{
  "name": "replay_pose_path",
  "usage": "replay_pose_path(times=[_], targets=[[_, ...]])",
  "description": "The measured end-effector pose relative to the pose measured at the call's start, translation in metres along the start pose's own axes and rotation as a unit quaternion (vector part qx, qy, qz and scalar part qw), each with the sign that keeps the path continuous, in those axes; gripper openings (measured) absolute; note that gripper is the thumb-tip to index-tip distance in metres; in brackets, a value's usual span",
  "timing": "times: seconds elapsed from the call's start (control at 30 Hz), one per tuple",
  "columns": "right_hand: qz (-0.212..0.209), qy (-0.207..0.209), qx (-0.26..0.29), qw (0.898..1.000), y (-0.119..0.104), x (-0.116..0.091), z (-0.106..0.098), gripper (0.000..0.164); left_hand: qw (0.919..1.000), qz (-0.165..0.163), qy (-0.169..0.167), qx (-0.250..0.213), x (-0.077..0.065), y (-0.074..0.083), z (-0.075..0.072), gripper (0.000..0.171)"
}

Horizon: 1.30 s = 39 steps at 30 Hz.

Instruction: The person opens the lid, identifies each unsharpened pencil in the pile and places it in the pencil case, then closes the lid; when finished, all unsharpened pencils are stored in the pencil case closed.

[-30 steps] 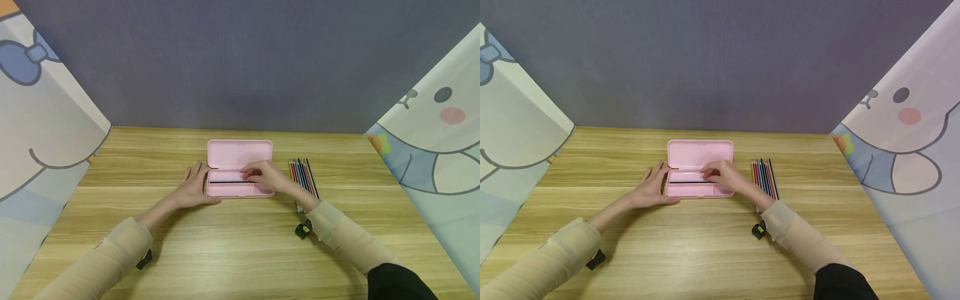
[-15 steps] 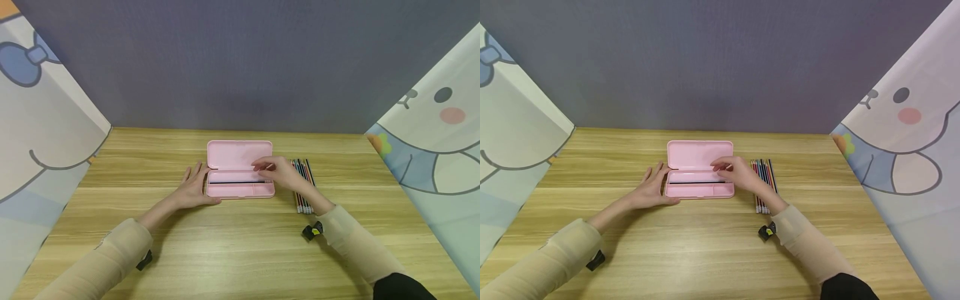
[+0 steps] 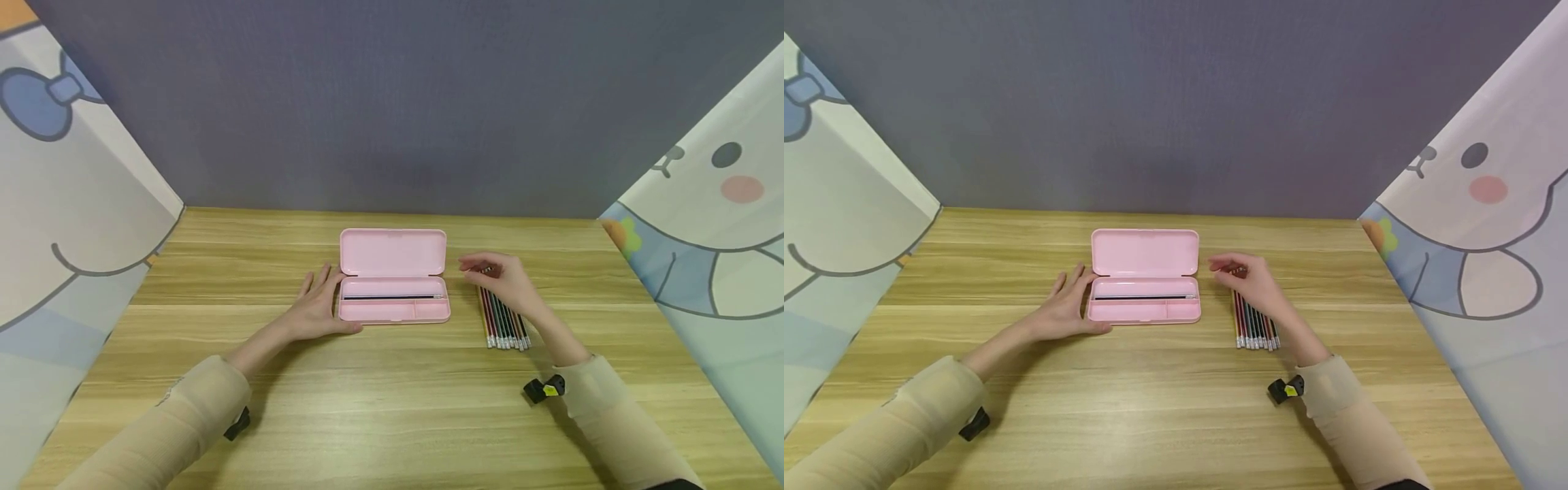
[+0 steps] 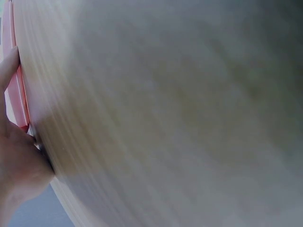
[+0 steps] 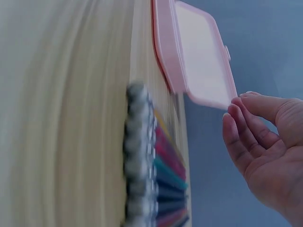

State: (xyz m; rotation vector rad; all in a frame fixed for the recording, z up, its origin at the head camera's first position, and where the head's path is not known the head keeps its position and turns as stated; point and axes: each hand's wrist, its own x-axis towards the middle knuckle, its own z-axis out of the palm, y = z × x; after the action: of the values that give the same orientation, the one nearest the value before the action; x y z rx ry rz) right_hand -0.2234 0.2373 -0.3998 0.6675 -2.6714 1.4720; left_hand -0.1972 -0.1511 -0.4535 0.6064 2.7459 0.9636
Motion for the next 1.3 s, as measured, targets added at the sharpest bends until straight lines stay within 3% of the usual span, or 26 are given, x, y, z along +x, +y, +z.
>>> replay_pose_path(times=[0.43, 0.97, 1.1, 1.3], targets=[[0.039, 0.017, -0.032, 0.999, 0.027, -0.032, -0.042, 0.042, 1.0, 0.003, 0.007, -0.002, 0.003, -0.01, 0.004, 0.098], [0.083, -0.004, -0.045, 0.996, 0.041, -0.05, -0.057, 0.056, 0.9999, 0.006, 0.01, -0.005, 0.001, -0.007, 0.006, 0.1], [0.104, -0.022, -0.062, 0.992, 0.041, -0.051, -0.062, 0.06, 0.9997, 0.016, 0.015, -0.007, 0.003, -0.005, 0.004, 0.1], [0.125, -0.049, -0.083, 0.987, 0.042, -0.054, -0.065, 0.065, 1.0, 0.001, 0.006, -0.001, 0.002, -0.007, 0.005, 0.101]])
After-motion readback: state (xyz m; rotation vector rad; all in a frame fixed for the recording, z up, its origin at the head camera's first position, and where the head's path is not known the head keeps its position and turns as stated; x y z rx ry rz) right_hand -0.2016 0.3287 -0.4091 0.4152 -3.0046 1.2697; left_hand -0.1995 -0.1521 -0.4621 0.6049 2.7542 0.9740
